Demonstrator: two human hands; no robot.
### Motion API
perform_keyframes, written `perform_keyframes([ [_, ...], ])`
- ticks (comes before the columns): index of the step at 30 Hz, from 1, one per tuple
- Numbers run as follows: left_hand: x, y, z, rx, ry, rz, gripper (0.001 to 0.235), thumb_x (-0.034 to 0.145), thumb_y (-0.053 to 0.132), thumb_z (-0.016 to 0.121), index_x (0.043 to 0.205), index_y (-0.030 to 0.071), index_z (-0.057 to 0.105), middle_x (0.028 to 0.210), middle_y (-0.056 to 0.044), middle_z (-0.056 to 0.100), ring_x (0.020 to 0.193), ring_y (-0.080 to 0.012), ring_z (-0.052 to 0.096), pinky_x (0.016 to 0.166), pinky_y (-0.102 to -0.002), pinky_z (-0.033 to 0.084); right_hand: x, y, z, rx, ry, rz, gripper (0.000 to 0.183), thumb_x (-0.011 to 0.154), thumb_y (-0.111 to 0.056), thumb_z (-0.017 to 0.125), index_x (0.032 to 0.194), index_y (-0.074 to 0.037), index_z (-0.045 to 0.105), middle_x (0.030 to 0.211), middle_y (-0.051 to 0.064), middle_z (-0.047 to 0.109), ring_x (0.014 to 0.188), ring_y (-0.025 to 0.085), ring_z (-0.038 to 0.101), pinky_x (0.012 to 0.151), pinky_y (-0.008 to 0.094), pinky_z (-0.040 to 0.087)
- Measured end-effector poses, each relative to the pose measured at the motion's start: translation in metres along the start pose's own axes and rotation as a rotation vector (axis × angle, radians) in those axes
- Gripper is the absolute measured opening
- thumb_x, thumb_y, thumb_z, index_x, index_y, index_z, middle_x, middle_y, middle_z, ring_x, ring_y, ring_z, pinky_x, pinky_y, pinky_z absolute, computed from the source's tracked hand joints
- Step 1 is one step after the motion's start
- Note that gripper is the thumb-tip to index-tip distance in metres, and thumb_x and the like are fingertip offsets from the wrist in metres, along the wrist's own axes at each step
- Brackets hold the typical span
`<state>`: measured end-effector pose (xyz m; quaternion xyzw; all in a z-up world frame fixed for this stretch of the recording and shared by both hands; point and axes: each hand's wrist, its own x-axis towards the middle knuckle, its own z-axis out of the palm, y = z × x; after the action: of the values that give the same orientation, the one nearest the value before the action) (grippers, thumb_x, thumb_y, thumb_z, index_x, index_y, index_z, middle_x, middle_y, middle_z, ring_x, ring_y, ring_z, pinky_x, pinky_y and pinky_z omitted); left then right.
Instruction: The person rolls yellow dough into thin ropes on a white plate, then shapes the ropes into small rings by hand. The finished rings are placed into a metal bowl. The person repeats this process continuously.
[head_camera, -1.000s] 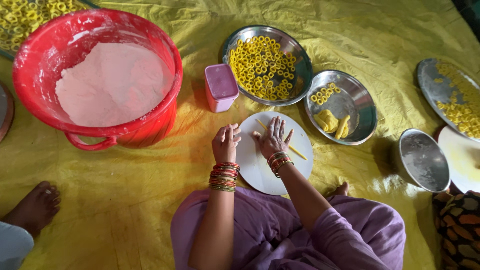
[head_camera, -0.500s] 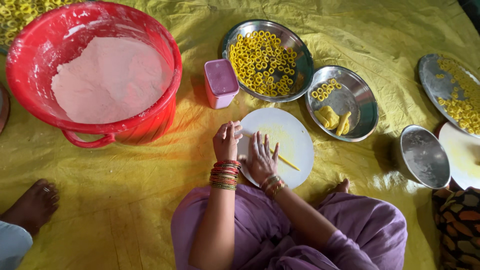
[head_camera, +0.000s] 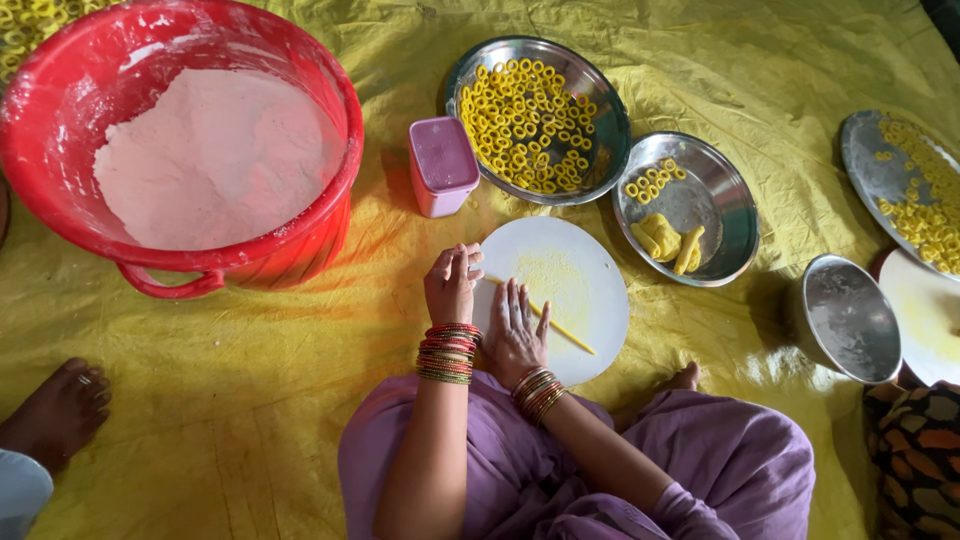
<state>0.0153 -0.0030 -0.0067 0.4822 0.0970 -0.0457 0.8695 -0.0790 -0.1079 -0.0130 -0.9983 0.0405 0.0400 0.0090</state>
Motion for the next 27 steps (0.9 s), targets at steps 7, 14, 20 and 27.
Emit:
perform_keyframes([
  [7,-0.001,0.006,0.001,0.038,0.018,-0.034,0.047,0.100,0.044,0.059,0.113,0.001,0.073,0.098,-0.009,0.075,0.076,-0.0132,0.064,0.073,-0.027,0.051,0.076,0.034,-0.030,0.072,0.001,0.207,0.099,0.095,-0.073,0.037,0.161,-0.005,0.012,0.171,0.016,0.009,0.158,0.036,0.003,0.121,0.065,-0.004],
  [14,0.001,0.002,0.000,0.015,0.007,-0.009,0.046,0.101,0.043,0.059,0.111,-0.001,0.072,0.099,-0.010,0.075,0.080,-0.0133,0.066,0.075,-0.028,0.054,0.023,0.005,-0.017,0.049,-0.100,0.112,0.100,0.094,-0.070,0.040,0.160,-0.004,0.007,0.169,0.017,0.004,0.156,0.036,0.001,0.119,0.063,-0.004],
  [20,0.001,-0.002,0.000,-0.004,-0.022,0.016,0.046,0.102,0.041,0.059,0.109,-0.002,0.072,0.098,-0.011,0.074,0.084,-0.0141,0.067,0.075,-0.028,0.055,-0.040,0.014,-0.005,0.127,0.011,-0.034,0.098,0.097,-0.065,0.042,0.162,-0.001,0.004,0.170,0.020,0.003,0.157,0.034,0.001,0.119,0.065,-0.006],
  [27,0.000,0.000,0.001,0.032,-0.019,0.030,0.045,0.102,0.041,0.057,0.108,-0.002,0.072,0.097,-0.010,0.074,0.087,-0.0151,0.069,0.076,-0.028,0.057,0.030,0.067,-0.016,0.031,-0.095,0.239,0.099,0.096,-0.072,0.037,0.162,-0.005,0.007,0.171,0.015,0.002,0.157,0.032,-0.003,0.121,0.065,-0.006],
])
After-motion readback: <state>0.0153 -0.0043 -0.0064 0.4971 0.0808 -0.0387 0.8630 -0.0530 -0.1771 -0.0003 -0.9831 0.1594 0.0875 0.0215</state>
